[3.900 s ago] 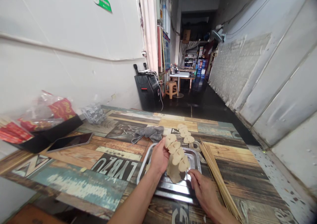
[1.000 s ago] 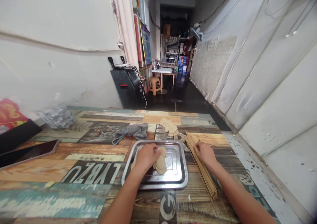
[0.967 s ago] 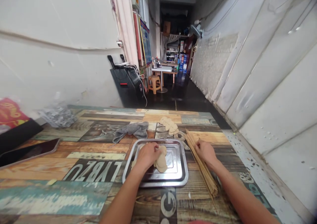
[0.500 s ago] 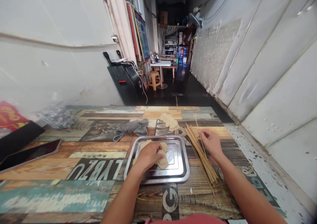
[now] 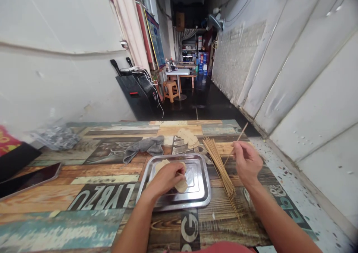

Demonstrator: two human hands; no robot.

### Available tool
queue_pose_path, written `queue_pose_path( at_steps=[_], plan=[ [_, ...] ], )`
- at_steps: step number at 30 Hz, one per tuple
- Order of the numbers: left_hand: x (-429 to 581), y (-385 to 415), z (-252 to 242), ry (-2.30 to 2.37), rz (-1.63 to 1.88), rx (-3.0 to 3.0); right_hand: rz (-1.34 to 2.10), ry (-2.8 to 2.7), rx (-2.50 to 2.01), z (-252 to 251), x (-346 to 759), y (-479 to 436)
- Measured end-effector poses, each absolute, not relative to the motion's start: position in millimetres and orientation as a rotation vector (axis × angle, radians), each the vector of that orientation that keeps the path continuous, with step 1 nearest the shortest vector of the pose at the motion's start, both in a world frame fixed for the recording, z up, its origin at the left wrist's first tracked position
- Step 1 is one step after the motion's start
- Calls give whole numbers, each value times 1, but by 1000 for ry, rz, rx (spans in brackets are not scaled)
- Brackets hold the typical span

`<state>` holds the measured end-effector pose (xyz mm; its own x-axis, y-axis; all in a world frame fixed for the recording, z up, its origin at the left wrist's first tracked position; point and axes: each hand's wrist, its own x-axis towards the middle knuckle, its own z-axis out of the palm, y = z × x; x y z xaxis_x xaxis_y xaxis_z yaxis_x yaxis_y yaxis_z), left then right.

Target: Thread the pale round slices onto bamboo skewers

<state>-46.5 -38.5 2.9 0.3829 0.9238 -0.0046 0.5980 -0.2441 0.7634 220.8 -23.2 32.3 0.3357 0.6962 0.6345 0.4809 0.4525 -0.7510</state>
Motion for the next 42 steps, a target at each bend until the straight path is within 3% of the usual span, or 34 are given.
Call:
queue_pose_path(
  at_steps=[3,8,14,42],
  plan=[
    [-44,-38,8,1314,871,1575,322,-1299,-1164,40,205,-41],
    [-43,-29,5,1248,1249,852,935,-1690,-1224,11,160,-76],
    [-45,-21,-3,1058,1411,550,946,-1885,-1199,-23,146,-85],
    [-33,-29,-4,966,1320,552,899,-1809,-1247,-26,146,-74]
  ],
)
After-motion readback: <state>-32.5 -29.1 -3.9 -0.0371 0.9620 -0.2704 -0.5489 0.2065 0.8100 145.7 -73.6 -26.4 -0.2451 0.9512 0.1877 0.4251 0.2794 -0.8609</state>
